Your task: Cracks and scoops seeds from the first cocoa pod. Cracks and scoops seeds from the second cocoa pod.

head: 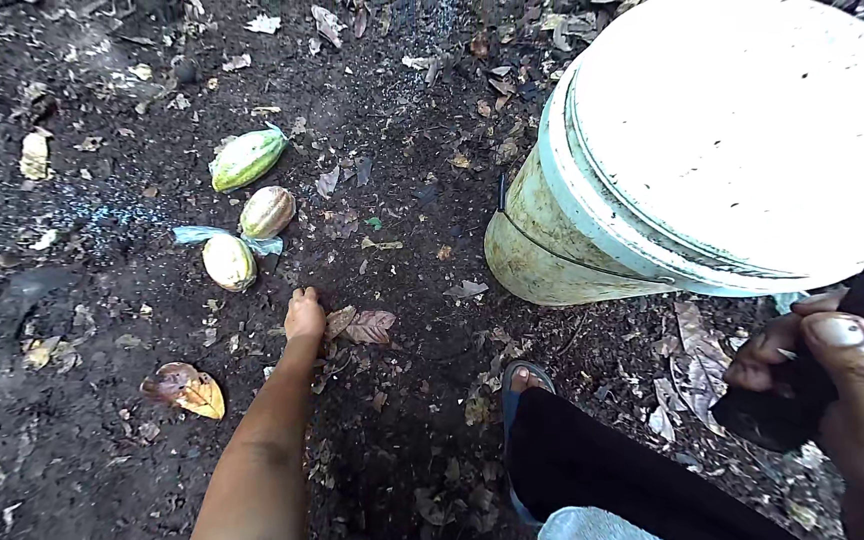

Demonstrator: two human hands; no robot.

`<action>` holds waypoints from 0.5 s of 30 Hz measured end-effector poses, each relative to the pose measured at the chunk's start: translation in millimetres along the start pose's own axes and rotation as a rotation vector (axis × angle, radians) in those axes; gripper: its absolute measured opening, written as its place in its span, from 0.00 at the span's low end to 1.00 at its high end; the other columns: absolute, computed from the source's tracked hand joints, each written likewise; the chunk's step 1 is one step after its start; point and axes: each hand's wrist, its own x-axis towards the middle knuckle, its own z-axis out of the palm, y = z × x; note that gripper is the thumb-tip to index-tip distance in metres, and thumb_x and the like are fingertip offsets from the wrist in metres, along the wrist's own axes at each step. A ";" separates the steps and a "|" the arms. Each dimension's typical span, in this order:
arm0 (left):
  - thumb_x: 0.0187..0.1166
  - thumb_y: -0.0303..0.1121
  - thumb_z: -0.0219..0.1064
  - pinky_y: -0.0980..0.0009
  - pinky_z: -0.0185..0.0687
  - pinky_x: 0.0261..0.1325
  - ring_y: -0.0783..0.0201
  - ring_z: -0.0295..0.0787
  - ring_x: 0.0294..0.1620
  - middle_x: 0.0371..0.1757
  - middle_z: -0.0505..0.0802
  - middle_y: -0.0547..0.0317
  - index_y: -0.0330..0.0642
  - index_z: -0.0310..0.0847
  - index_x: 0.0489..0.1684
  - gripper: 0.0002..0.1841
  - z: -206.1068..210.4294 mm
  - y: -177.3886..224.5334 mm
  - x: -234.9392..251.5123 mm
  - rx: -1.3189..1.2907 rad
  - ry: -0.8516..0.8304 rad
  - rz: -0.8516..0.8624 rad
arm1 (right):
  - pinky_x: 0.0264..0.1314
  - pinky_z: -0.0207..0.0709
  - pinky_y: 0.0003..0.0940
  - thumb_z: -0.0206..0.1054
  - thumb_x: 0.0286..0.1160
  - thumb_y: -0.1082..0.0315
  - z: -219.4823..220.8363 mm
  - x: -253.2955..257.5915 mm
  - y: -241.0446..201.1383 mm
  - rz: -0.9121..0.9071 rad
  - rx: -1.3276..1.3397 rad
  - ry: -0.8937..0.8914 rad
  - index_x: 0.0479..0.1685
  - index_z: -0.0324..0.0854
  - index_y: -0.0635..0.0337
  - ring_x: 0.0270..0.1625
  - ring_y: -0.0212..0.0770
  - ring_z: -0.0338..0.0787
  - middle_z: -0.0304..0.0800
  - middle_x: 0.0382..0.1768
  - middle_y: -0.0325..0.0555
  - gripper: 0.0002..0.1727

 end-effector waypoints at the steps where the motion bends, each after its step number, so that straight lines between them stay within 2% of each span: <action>1: 0.84 0.26 0.55 0.43 0.78 0.74 0.39 0.77 0.79 0.80 0.77 0.39 0.40 0.76 0.75 0.21 0.4 -0.8 1.2 0.001 0.001 -0.004 | 0.24 0.85 0.29 0.63 0.85 0.52 -0.3 -0.7 -0.5 -0.009 -0.008 0.001 0.56 0.74 0.48 0.21 0.31 0.85 0.85 0.26 0.28 0.13; 5: 0.85 0.28 0.56 0.42 0.77 0.75 0.38 0.78 0.78 0.79 0.78 0.36 0.39 0.74 0.77 0.22 -2.1 -3.7 4.1 -0.049 0.010 -0.027 | 0.24 0.85 0.29 0.63 0.85 0.51 -2.7 -1.9 -6.8 -0.023 -0.048 0.001 0.55 0.74 0.48 0.21 0.31 0.85 0.85 0.26 0.28 0.13; 7: 0.85 0.30 0.57 0.40 0.73 0.77 0.37 0.79 0.75 0.72 0.83 0.32 0.33 0.78 0.71 0.19 -13.7 -0.5 2.0 -0.275 0.082 -0.020 | 0.26 0.85 0.28 0.63 0.85 0.52 -8.1 -1.9 -10.8 -0.044 -0.077 0.010 0.55 0.75 0.48 0.22 0.30 0.85 0.85 0.26 0.28 0.13; 9: 0.85 0.30 0.58 0.38 0.75 0.72 0.36 0.85 0.66 0.61 0.88 0.28 0.27 0.79 0.65 0.18 -36.7 24.3 -11.9 -0.590 0.202 0.086 | 0.27 0.86 0.29 0.62 0.86 0.52 -16.4 0.6 -18.7 -0.088 -0.102 0.038 0.56 0.75 0.48 0.23 0.30 0.86 0.86 0.26 0.28 0.12; 10: 0.85 0.31 0.58 0.41 0.79 0.67 0.40 0.88 0.59 0.57 0.89 0.30 0.26 0.78 0.65 0.18 -50.2 45.3 -24.5 -0.757 0.259 0.180 | 0.27 0.87 0.29 0.63 0.85 0.52 -21.5 2.5 -22.4 -0.114 -0.098 0.053 0.57 0.75 0.48 0.23 0.31 0.87 0.86 0.27 0.28 0.13; 12: 0.86 0.30 0.57 0.56 0.87 0.61 0.56 0.90 0.52 0.55 0.88 0.40 0.24 0.74 0.66 0.18 -87.0 102.8 -65.3 -1.114 0.386 0.461 | 0.26 0.88 0.29 0.63 0.85 0.53 -29.3 8.1 -32.7 -0.158 -0.060 0.085 0.58 0.72 0.48 0.23 0.33 0.88 0.86 0.28 0.29 0.14; 14: 0.87 0.27 0.56 0.62 0.90 0.60 0.63 0.90 0.53 0.56 0.87 0.47 0.24 0.73 0.62 0.15 -131.0 171.2 -119.7 -1.388 0.518 0.814 | 0.25 0.89 0.29 0.65 0.83 0.56 -30.9 14.9 -46.9 -0.176 -0.004 0.135 0.59 0.71 0.48 0.22 0.35 0.88 0.86 0.29 0.31 0.14; 15: 0.86 0.25 0.55 0.61 0.90 0.61 0.61 0.89 0.58 0.59 0.87 0.45 0.23 0.75 0.61 0.14 -147.2 205.0 -143.8 -1.428 0.573 1.007 | 0.23 0.88 0.29 0.67 0.82 0.57 -26.6 19.3 -57.3 -0.191 0.007 0.155 0.59 0.71 0.49 0.22 0.35 0.87 0.85 0.29 0.32 0.15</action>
